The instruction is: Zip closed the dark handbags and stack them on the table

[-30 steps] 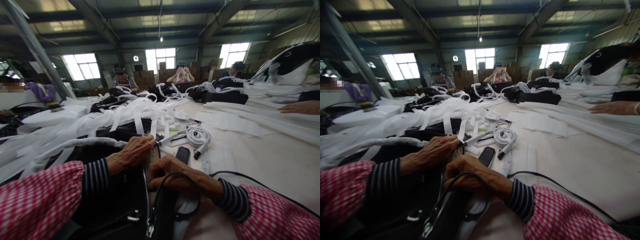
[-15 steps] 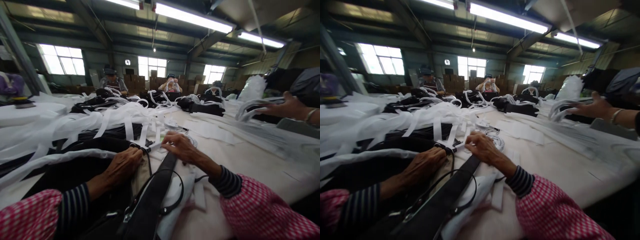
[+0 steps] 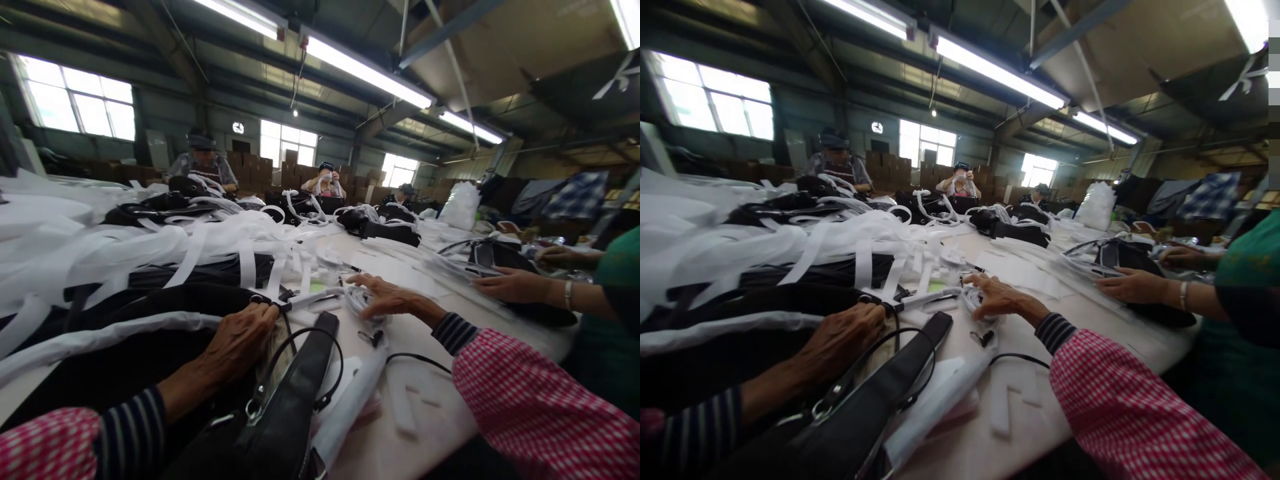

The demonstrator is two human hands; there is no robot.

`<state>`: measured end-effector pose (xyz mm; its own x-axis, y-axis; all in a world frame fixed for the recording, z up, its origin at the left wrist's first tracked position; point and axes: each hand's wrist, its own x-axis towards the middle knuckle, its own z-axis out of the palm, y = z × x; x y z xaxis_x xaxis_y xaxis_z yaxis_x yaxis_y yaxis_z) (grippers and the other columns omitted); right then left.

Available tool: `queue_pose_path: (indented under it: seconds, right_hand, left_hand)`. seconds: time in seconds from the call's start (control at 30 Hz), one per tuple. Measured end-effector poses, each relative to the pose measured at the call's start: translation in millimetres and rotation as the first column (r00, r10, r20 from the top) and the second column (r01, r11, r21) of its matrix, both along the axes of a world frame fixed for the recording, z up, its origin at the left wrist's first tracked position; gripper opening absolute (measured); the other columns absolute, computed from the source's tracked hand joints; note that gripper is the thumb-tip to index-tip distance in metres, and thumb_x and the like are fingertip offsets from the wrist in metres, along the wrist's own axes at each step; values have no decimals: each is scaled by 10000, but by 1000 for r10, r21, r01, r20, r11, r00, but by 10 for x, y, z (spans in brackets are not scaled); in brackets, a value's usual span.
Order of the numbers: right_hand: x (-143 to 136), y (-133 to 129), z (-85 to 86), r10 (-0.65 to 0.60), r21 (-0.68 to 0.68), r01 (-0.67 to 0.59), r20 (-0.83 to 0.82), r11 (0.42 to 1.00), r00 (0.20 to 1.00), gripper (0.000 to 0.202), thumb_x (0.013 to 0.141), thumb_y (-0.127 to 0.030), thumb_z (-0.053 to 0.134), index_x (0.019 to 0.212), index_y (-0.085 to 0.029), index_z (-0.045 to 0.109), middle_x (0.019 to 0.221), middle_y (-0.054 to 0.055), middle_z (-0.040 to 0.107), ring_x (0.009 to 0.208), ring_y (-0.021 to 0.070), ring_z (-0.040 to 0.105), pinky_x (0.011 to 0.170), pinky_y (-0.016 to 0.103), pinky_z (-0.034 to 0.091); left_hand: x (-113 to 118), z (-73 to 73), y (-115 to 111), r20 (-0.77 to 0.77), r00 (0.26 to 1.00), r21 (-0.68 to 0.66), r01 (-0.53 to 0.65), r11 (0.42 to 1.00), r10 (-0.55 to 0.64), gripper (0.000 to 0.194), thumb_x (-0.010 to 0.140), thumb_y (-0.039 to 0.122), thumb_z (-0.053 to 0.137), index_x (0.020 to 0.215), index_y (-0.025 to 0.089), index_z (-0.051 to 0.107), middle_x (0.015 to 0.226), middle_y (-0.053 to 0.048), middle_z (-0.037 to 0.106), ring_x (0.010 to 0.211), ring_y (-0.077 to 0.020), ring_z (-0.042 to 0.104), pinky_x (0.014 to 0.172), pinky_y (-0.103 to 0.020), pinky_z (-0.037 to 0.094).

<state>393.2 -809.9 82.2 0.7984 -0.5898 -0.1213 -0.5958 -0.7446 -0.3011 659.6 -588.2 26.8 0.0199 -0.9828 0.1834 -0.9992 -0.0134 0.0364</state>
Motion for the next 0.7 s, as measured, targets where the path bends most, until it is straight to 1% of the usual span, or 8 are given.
queue_pose_path:
  seconds: [0.07, 0.13, 0.23, 0.33, 0.4, 0.47, 0.57, 0.7]
  right_hand:
    - [-27, -68, 60, 80, 109, -82, 27, 991, 996, 797, 671, -374, 841, 1428, -267, 616, 1462, 89, 584, 1320, 330, 529, 1099, 419, 417]
    - [44, -174, 83, 74, 134, -83, 75, 988, 994, 541, 750, -409, 798, 1256, -227, 742, 1317, 78, 689, 1191, 274, 628, 986, 336, 489]
    - [311, -375, 14, -97, -23, 102, 174, 994, 980, 297, 884, -345, 664, 1048, -134, 795, 1010, 90, 771, 920, 200, 700, 800, 267, 514]
    - [631, -532, -158, -204, -105, 223, 171, 969, 964, 231, 885, -293, 654, 914, -111, 794, 805, 86, 753, 752, 175, 692, 708, 249, 493]
    - [800, -573, -276, -232, -140, 253, 146, 957, 962, 161, 847, -253, 691, 857, -129, 793, 814, 93, 758, 773, 184, 701, 716, 249, 489]
    - [900, -569, -346, -254, -194, 277, 137, 941, 957, 111, 808, -185, 703, 855, -143, 795, 914, 116, 772, 885, 209, 708, 769, 262, 485]
    - [891, -525, -315, -260, -245, 286, 133, 926, 956, 122, 796, -151, 690, 860, -158, 794, 977, 120, 774, 956, 221, 691, 796, 271, 465]
    - [562, -458, -92, -229, -235, 252, 119, 939, 966, 83, 799, -218, 708, 778, -165, 768, 819, 69, 751, 827, 188, 668, 706, 256, 431]
  left_hand:
    - [13, 2, 4, -19, 1000, -5, -14, 1000, 14, 259, 1017, 149, 329, 958, 181, 579, 958, -86, 649, 886, -244, 617, 767, -366, 494]
    - [16, -9, 0, -32, 999, -4, -24, 1000, 24, 264, 1013, 145, 323, 969, 178, 581, 954, -88, 647, 882, -249, 623, 767, -372, 498]
    - [8, -41, -13, -28, 999, 1, -21, 1000, 21, 248, 999, 143, 342, 981, 186, 586, 962, -87, 645, 886, -256, 626, 753, -375, 500]
    - [7, -92, -27, -9, 1000, -6, -27, 1000, 27, 267, 1001, 151, 326, 974, 195, 588, 965, -88, 636, 900, -260, 621, 759, -381, 503]
    - [17, -134, -37, 4, 999, -16, -33, 999, 33, 276, 997, 154, 320, 969, 197, 592, 957, -88, 626, 897, -264, 618, 752, -384, 503]
    - [31, -170, -45, 18, 999, -35, -32, 999, 33, 282, 984, 145, 320, 970, 198, 596, 933, -86, 616, 887, -271, 614, 733, -387, 500]
    - [38, -183, -44, 17, 999, -58, -31, 998, 33, 301, 977, 130, 308, 973, 196, 601, 916, -83, 609, 888, -277, 610, 734, -393, 498]
    - [15, -125, -27, -12, 999, -13, -39, 999, 39, 277, 983, 139, 328, 960, 189, 599, 939, -92, 618, 887, -273, 605, 743, -392, 495]
